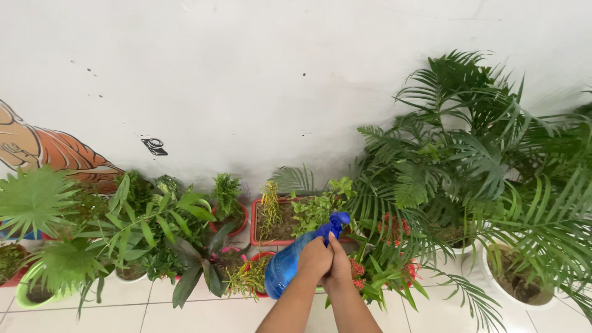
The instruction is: The person uses a blue spray bottle to mist water onto several potted plants arranged along a wall. The person moves the spray bottle from left to right, targeting different plants in sequence.
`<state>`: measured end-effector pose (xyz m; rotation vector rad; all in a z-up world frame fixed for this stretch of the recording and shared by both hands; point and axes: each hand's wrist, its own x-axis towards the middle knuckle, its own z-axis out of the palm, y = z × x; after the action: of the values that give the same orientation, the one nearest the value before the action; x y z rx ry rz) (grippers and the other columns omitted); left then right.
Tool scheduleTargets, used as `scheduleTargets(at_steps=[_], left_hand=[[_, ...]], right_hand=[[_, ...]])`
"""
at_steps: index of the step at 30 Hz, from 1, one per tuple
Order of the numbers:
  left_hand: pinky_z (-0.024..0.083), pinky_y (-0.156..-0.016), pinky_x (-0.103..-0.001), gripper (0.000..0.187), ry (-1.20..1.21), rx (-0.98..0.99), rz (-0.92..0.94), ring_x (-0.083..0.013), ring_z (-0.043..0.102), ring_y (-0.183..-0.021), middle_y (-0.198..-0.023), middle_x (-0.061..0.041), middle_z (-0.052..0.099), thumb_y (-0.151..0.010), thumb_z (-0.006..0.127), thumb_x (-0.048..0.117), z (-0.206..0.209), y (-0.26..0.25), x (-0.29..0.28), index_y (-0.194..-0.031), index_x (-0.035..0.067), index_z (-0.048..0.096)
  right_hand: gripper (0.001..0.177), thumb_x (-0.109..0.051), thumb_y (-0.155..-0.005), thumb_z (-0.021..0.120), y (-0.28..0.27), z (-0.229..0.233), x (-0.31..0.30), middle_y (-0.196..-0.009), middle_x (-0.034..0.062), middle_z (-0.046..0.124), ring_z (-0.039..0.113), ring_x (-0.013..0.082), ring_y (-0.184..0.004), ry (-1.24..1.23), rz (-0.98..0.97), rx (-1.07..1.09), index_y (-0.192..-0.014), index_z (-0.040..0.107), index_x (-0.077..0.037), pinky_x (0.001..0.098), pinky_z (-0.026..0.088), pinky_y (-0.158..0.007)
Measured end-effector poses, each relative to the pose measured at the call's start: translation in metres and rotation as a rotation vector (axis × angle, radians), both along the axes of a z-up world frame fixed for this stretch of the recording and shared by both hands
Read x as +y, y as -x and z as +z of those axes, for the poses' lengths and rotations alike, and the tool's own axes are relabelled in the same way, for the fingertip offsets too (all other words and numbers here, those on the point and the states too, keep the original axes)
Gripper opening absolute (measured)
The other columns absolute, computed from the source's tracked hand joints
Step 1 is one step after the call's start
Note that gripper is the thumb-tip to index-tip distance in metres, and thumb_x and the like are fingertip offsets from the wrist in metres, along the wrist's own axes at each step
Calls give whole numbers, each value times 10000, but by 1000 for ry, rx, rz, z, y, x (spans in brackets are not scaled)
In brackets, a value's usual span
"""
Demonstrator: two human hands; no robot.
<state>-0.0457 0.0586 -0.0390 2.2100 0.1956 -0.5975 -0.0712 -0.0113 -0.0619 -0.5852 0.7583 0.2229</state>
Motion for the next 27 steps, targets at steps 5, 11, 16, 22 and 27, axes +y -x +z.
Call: scheduleTargets(at_steps=[5,11,16,22,27], left_hand=[[519,-957,-489,559,-108,-22,-160,-399,662,-1116,-1155,-225,702,-958,532,554,41,7,-25,-1171,53,661],[515,-951,-494,537,-151,-90,-256,-388,670,-1100,-1148,-204,711,-950,518,543,45,6,-69,-1135,71,694],[525,-924,-509,435,-182,-166,-317,-393,688,-1058,-1102,-200,728,-939,536,446,22,8,-103,-1106,85,712],[529,-913,-508,547,-131,-194,-294,-413,688,-1040,-1081,-225,722,-947,536,551,77,5,-148,-1104,51,695],[519,-913,-503,630,169,-142,-89,-422,670,-1063,-1070,-241,723,-892,525,612,107,-1,-202,-1102,53,724]], right_hand=[[403,-563,-888,595,10,20,-16,-925,38,683,661,236,-865,11,-172,-105,-1029,633,-187,433,533,-787],[430,-581,-937,554,18,28,-55,-910,51,668,661,246,-847,-29,-203,-245,-1010,621,-162,439,535,-763],[416,-550,-938,521,28,27,-87,-950,64,696,677,259,-886,-62,-200,-166,-1035,638,-163,455,549,-798],[460,-599,-918,542,13,57,-136,-919,73,684,670,265,-833,6,-245,-273,-1033,627,-162,450,544,-753],[434,-578,-824,671,-1,106,-207,-918,57,667,660,246,-829,252,-120,-134,-1024,598,-200,438,538,-769]])
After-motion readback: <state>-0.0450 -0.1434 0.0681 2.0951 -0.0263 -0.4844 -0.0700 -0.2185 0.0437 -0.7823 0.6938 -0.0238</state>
